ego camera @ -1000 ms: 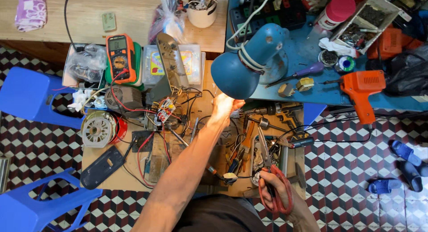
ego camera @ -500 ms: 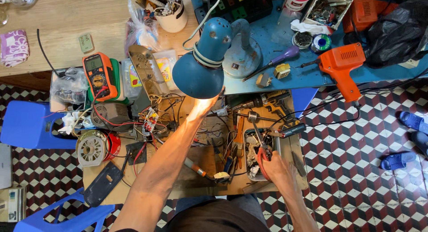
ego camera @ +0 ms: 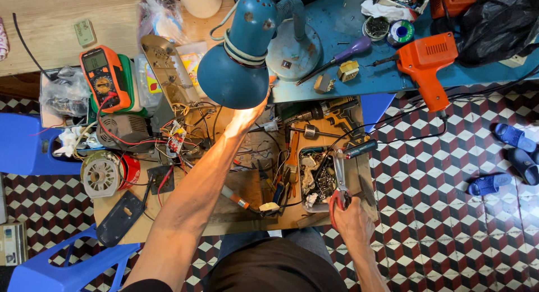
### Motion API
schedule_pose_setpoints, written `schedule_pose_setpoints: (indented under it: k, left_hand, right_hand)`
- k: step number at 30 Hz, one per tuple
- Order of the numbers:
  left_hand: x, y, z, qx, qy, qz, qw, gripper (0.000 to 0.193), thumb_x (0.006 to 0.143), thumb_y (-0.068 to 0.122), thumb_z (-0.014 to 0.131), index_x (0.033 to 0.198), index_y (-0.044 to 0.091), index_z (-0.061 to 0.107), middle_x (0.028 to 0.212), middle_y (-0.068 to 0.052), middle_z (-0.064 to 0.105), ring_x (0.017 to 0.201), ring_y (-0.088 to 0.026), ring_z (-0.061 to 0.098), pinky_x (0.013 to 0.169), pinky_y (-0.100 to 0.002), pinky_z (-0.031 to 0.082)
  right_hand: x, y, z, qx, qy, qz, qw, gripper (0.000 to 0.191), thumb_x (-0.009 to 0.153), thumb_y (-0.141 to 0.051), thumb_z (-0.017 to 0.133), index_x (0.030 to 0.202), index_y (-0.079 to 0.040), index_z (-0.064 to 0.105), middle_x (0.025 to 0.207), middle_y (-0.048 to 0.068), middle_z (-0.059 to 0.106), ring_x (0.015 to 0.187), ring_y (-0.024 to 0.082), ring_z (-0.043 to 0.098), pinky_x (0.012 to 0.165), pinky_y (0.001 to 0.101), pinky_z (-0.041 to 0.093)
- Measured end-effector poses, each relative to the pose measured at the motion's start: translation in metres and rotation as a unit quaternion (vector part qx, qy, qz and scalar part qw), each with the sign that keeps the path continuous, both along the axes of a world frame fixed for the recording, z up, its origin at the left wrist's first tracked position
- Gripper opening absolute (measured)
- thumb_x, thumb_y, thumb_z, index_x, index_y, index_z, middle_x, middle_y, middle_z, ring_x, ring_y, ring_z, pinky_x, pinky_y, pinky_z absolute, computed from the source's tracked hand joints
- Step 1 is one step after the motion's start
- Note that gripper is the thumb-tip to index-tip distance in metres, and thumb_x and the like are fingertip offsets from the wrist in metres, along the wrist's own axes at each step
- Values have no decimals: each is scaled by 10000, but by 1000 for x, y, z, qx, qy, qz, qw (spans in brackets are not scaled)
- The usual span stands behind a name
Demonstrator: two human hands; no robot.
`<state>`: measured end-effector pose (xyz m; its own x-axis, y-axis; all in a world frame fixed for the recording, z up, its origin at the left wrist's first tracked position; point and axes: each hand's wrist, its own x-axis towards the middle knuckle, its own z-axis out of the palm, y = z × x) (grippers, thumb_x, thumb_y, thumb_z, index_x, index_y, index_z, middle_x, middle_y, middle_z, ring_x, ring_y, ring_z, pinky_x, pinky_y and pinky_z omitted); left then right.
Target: The person repairs a small appliance at a cluttered workbench. They first test components with multimeter probes, then hold a plastic appliance housing in one hand while using a soldering iron with the other to desolder and rework wires inside the housing, occasionally cutting wire with pliers and repositioning the housing to reach different joints.
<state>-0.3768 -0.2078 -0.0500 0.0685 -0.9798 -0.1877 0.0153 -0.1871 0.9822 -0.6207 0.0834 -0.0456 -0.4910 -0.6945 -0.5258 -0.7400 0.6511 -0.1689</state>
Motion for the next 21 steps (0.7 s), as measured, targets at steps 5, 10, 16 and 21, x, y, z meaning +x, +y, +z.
schedule_pose_setpoints:
  k: [5, 10, 16, 21]
  left_hand:
    - [1, 0, 1, 1, -9, -5, 1000, 462, 929, 72, 687, 1368, -9, 568, 1118, -136, 727, 928, -169, 714, 798, -294, 595]
    - [7, -1, 1, 0, -17, -13, 1000, 466, 935, 61, 678, 1382, -10, 567, 1132, -133, 732, 955, -163, 716, 828, -286, 592]
    - [39, 4, 14, -20, -42, -37, 998, 473, 942, 47, 667, 1400, -12, 564, 1149, -130, 737, 986, -156, 719, 864, -276, 588]
    - [106, 50, 68, -37, -39, -24, 998, 478, 948, 36, 658, 1414, -13, 562, 1163, -127, 741, 1013, -150, 722, 894, -268, 585]
  right_hand:
    - [22, 11, -15, -61, -14, -1, 998, 675, 874, -628, 655, 1167, -21, 628, 1064, 253, 718, 986, 455, 708, 855, 565, 573]
    - [20, 7, -32, -68, -2, 23, 997, 630, 869, -523, 677, 1273, -46, 596, 1149, 231, 649, 1017, 438, 679, 857, 547, 565]
    - [18, 5, 0, -77, 4, 96, 992, 631, 804, -378, 796, 1282, -13, 605, 1149, 234, 636, 1053, 400, 642, 831, 517, 560]
    - [61, -5, 62, -236, -109, 128, 957, 352, 902, -259, 735, 1153, -19, 675, 1058, 172, 668, 944, 320, 674, 811, 453, 554]
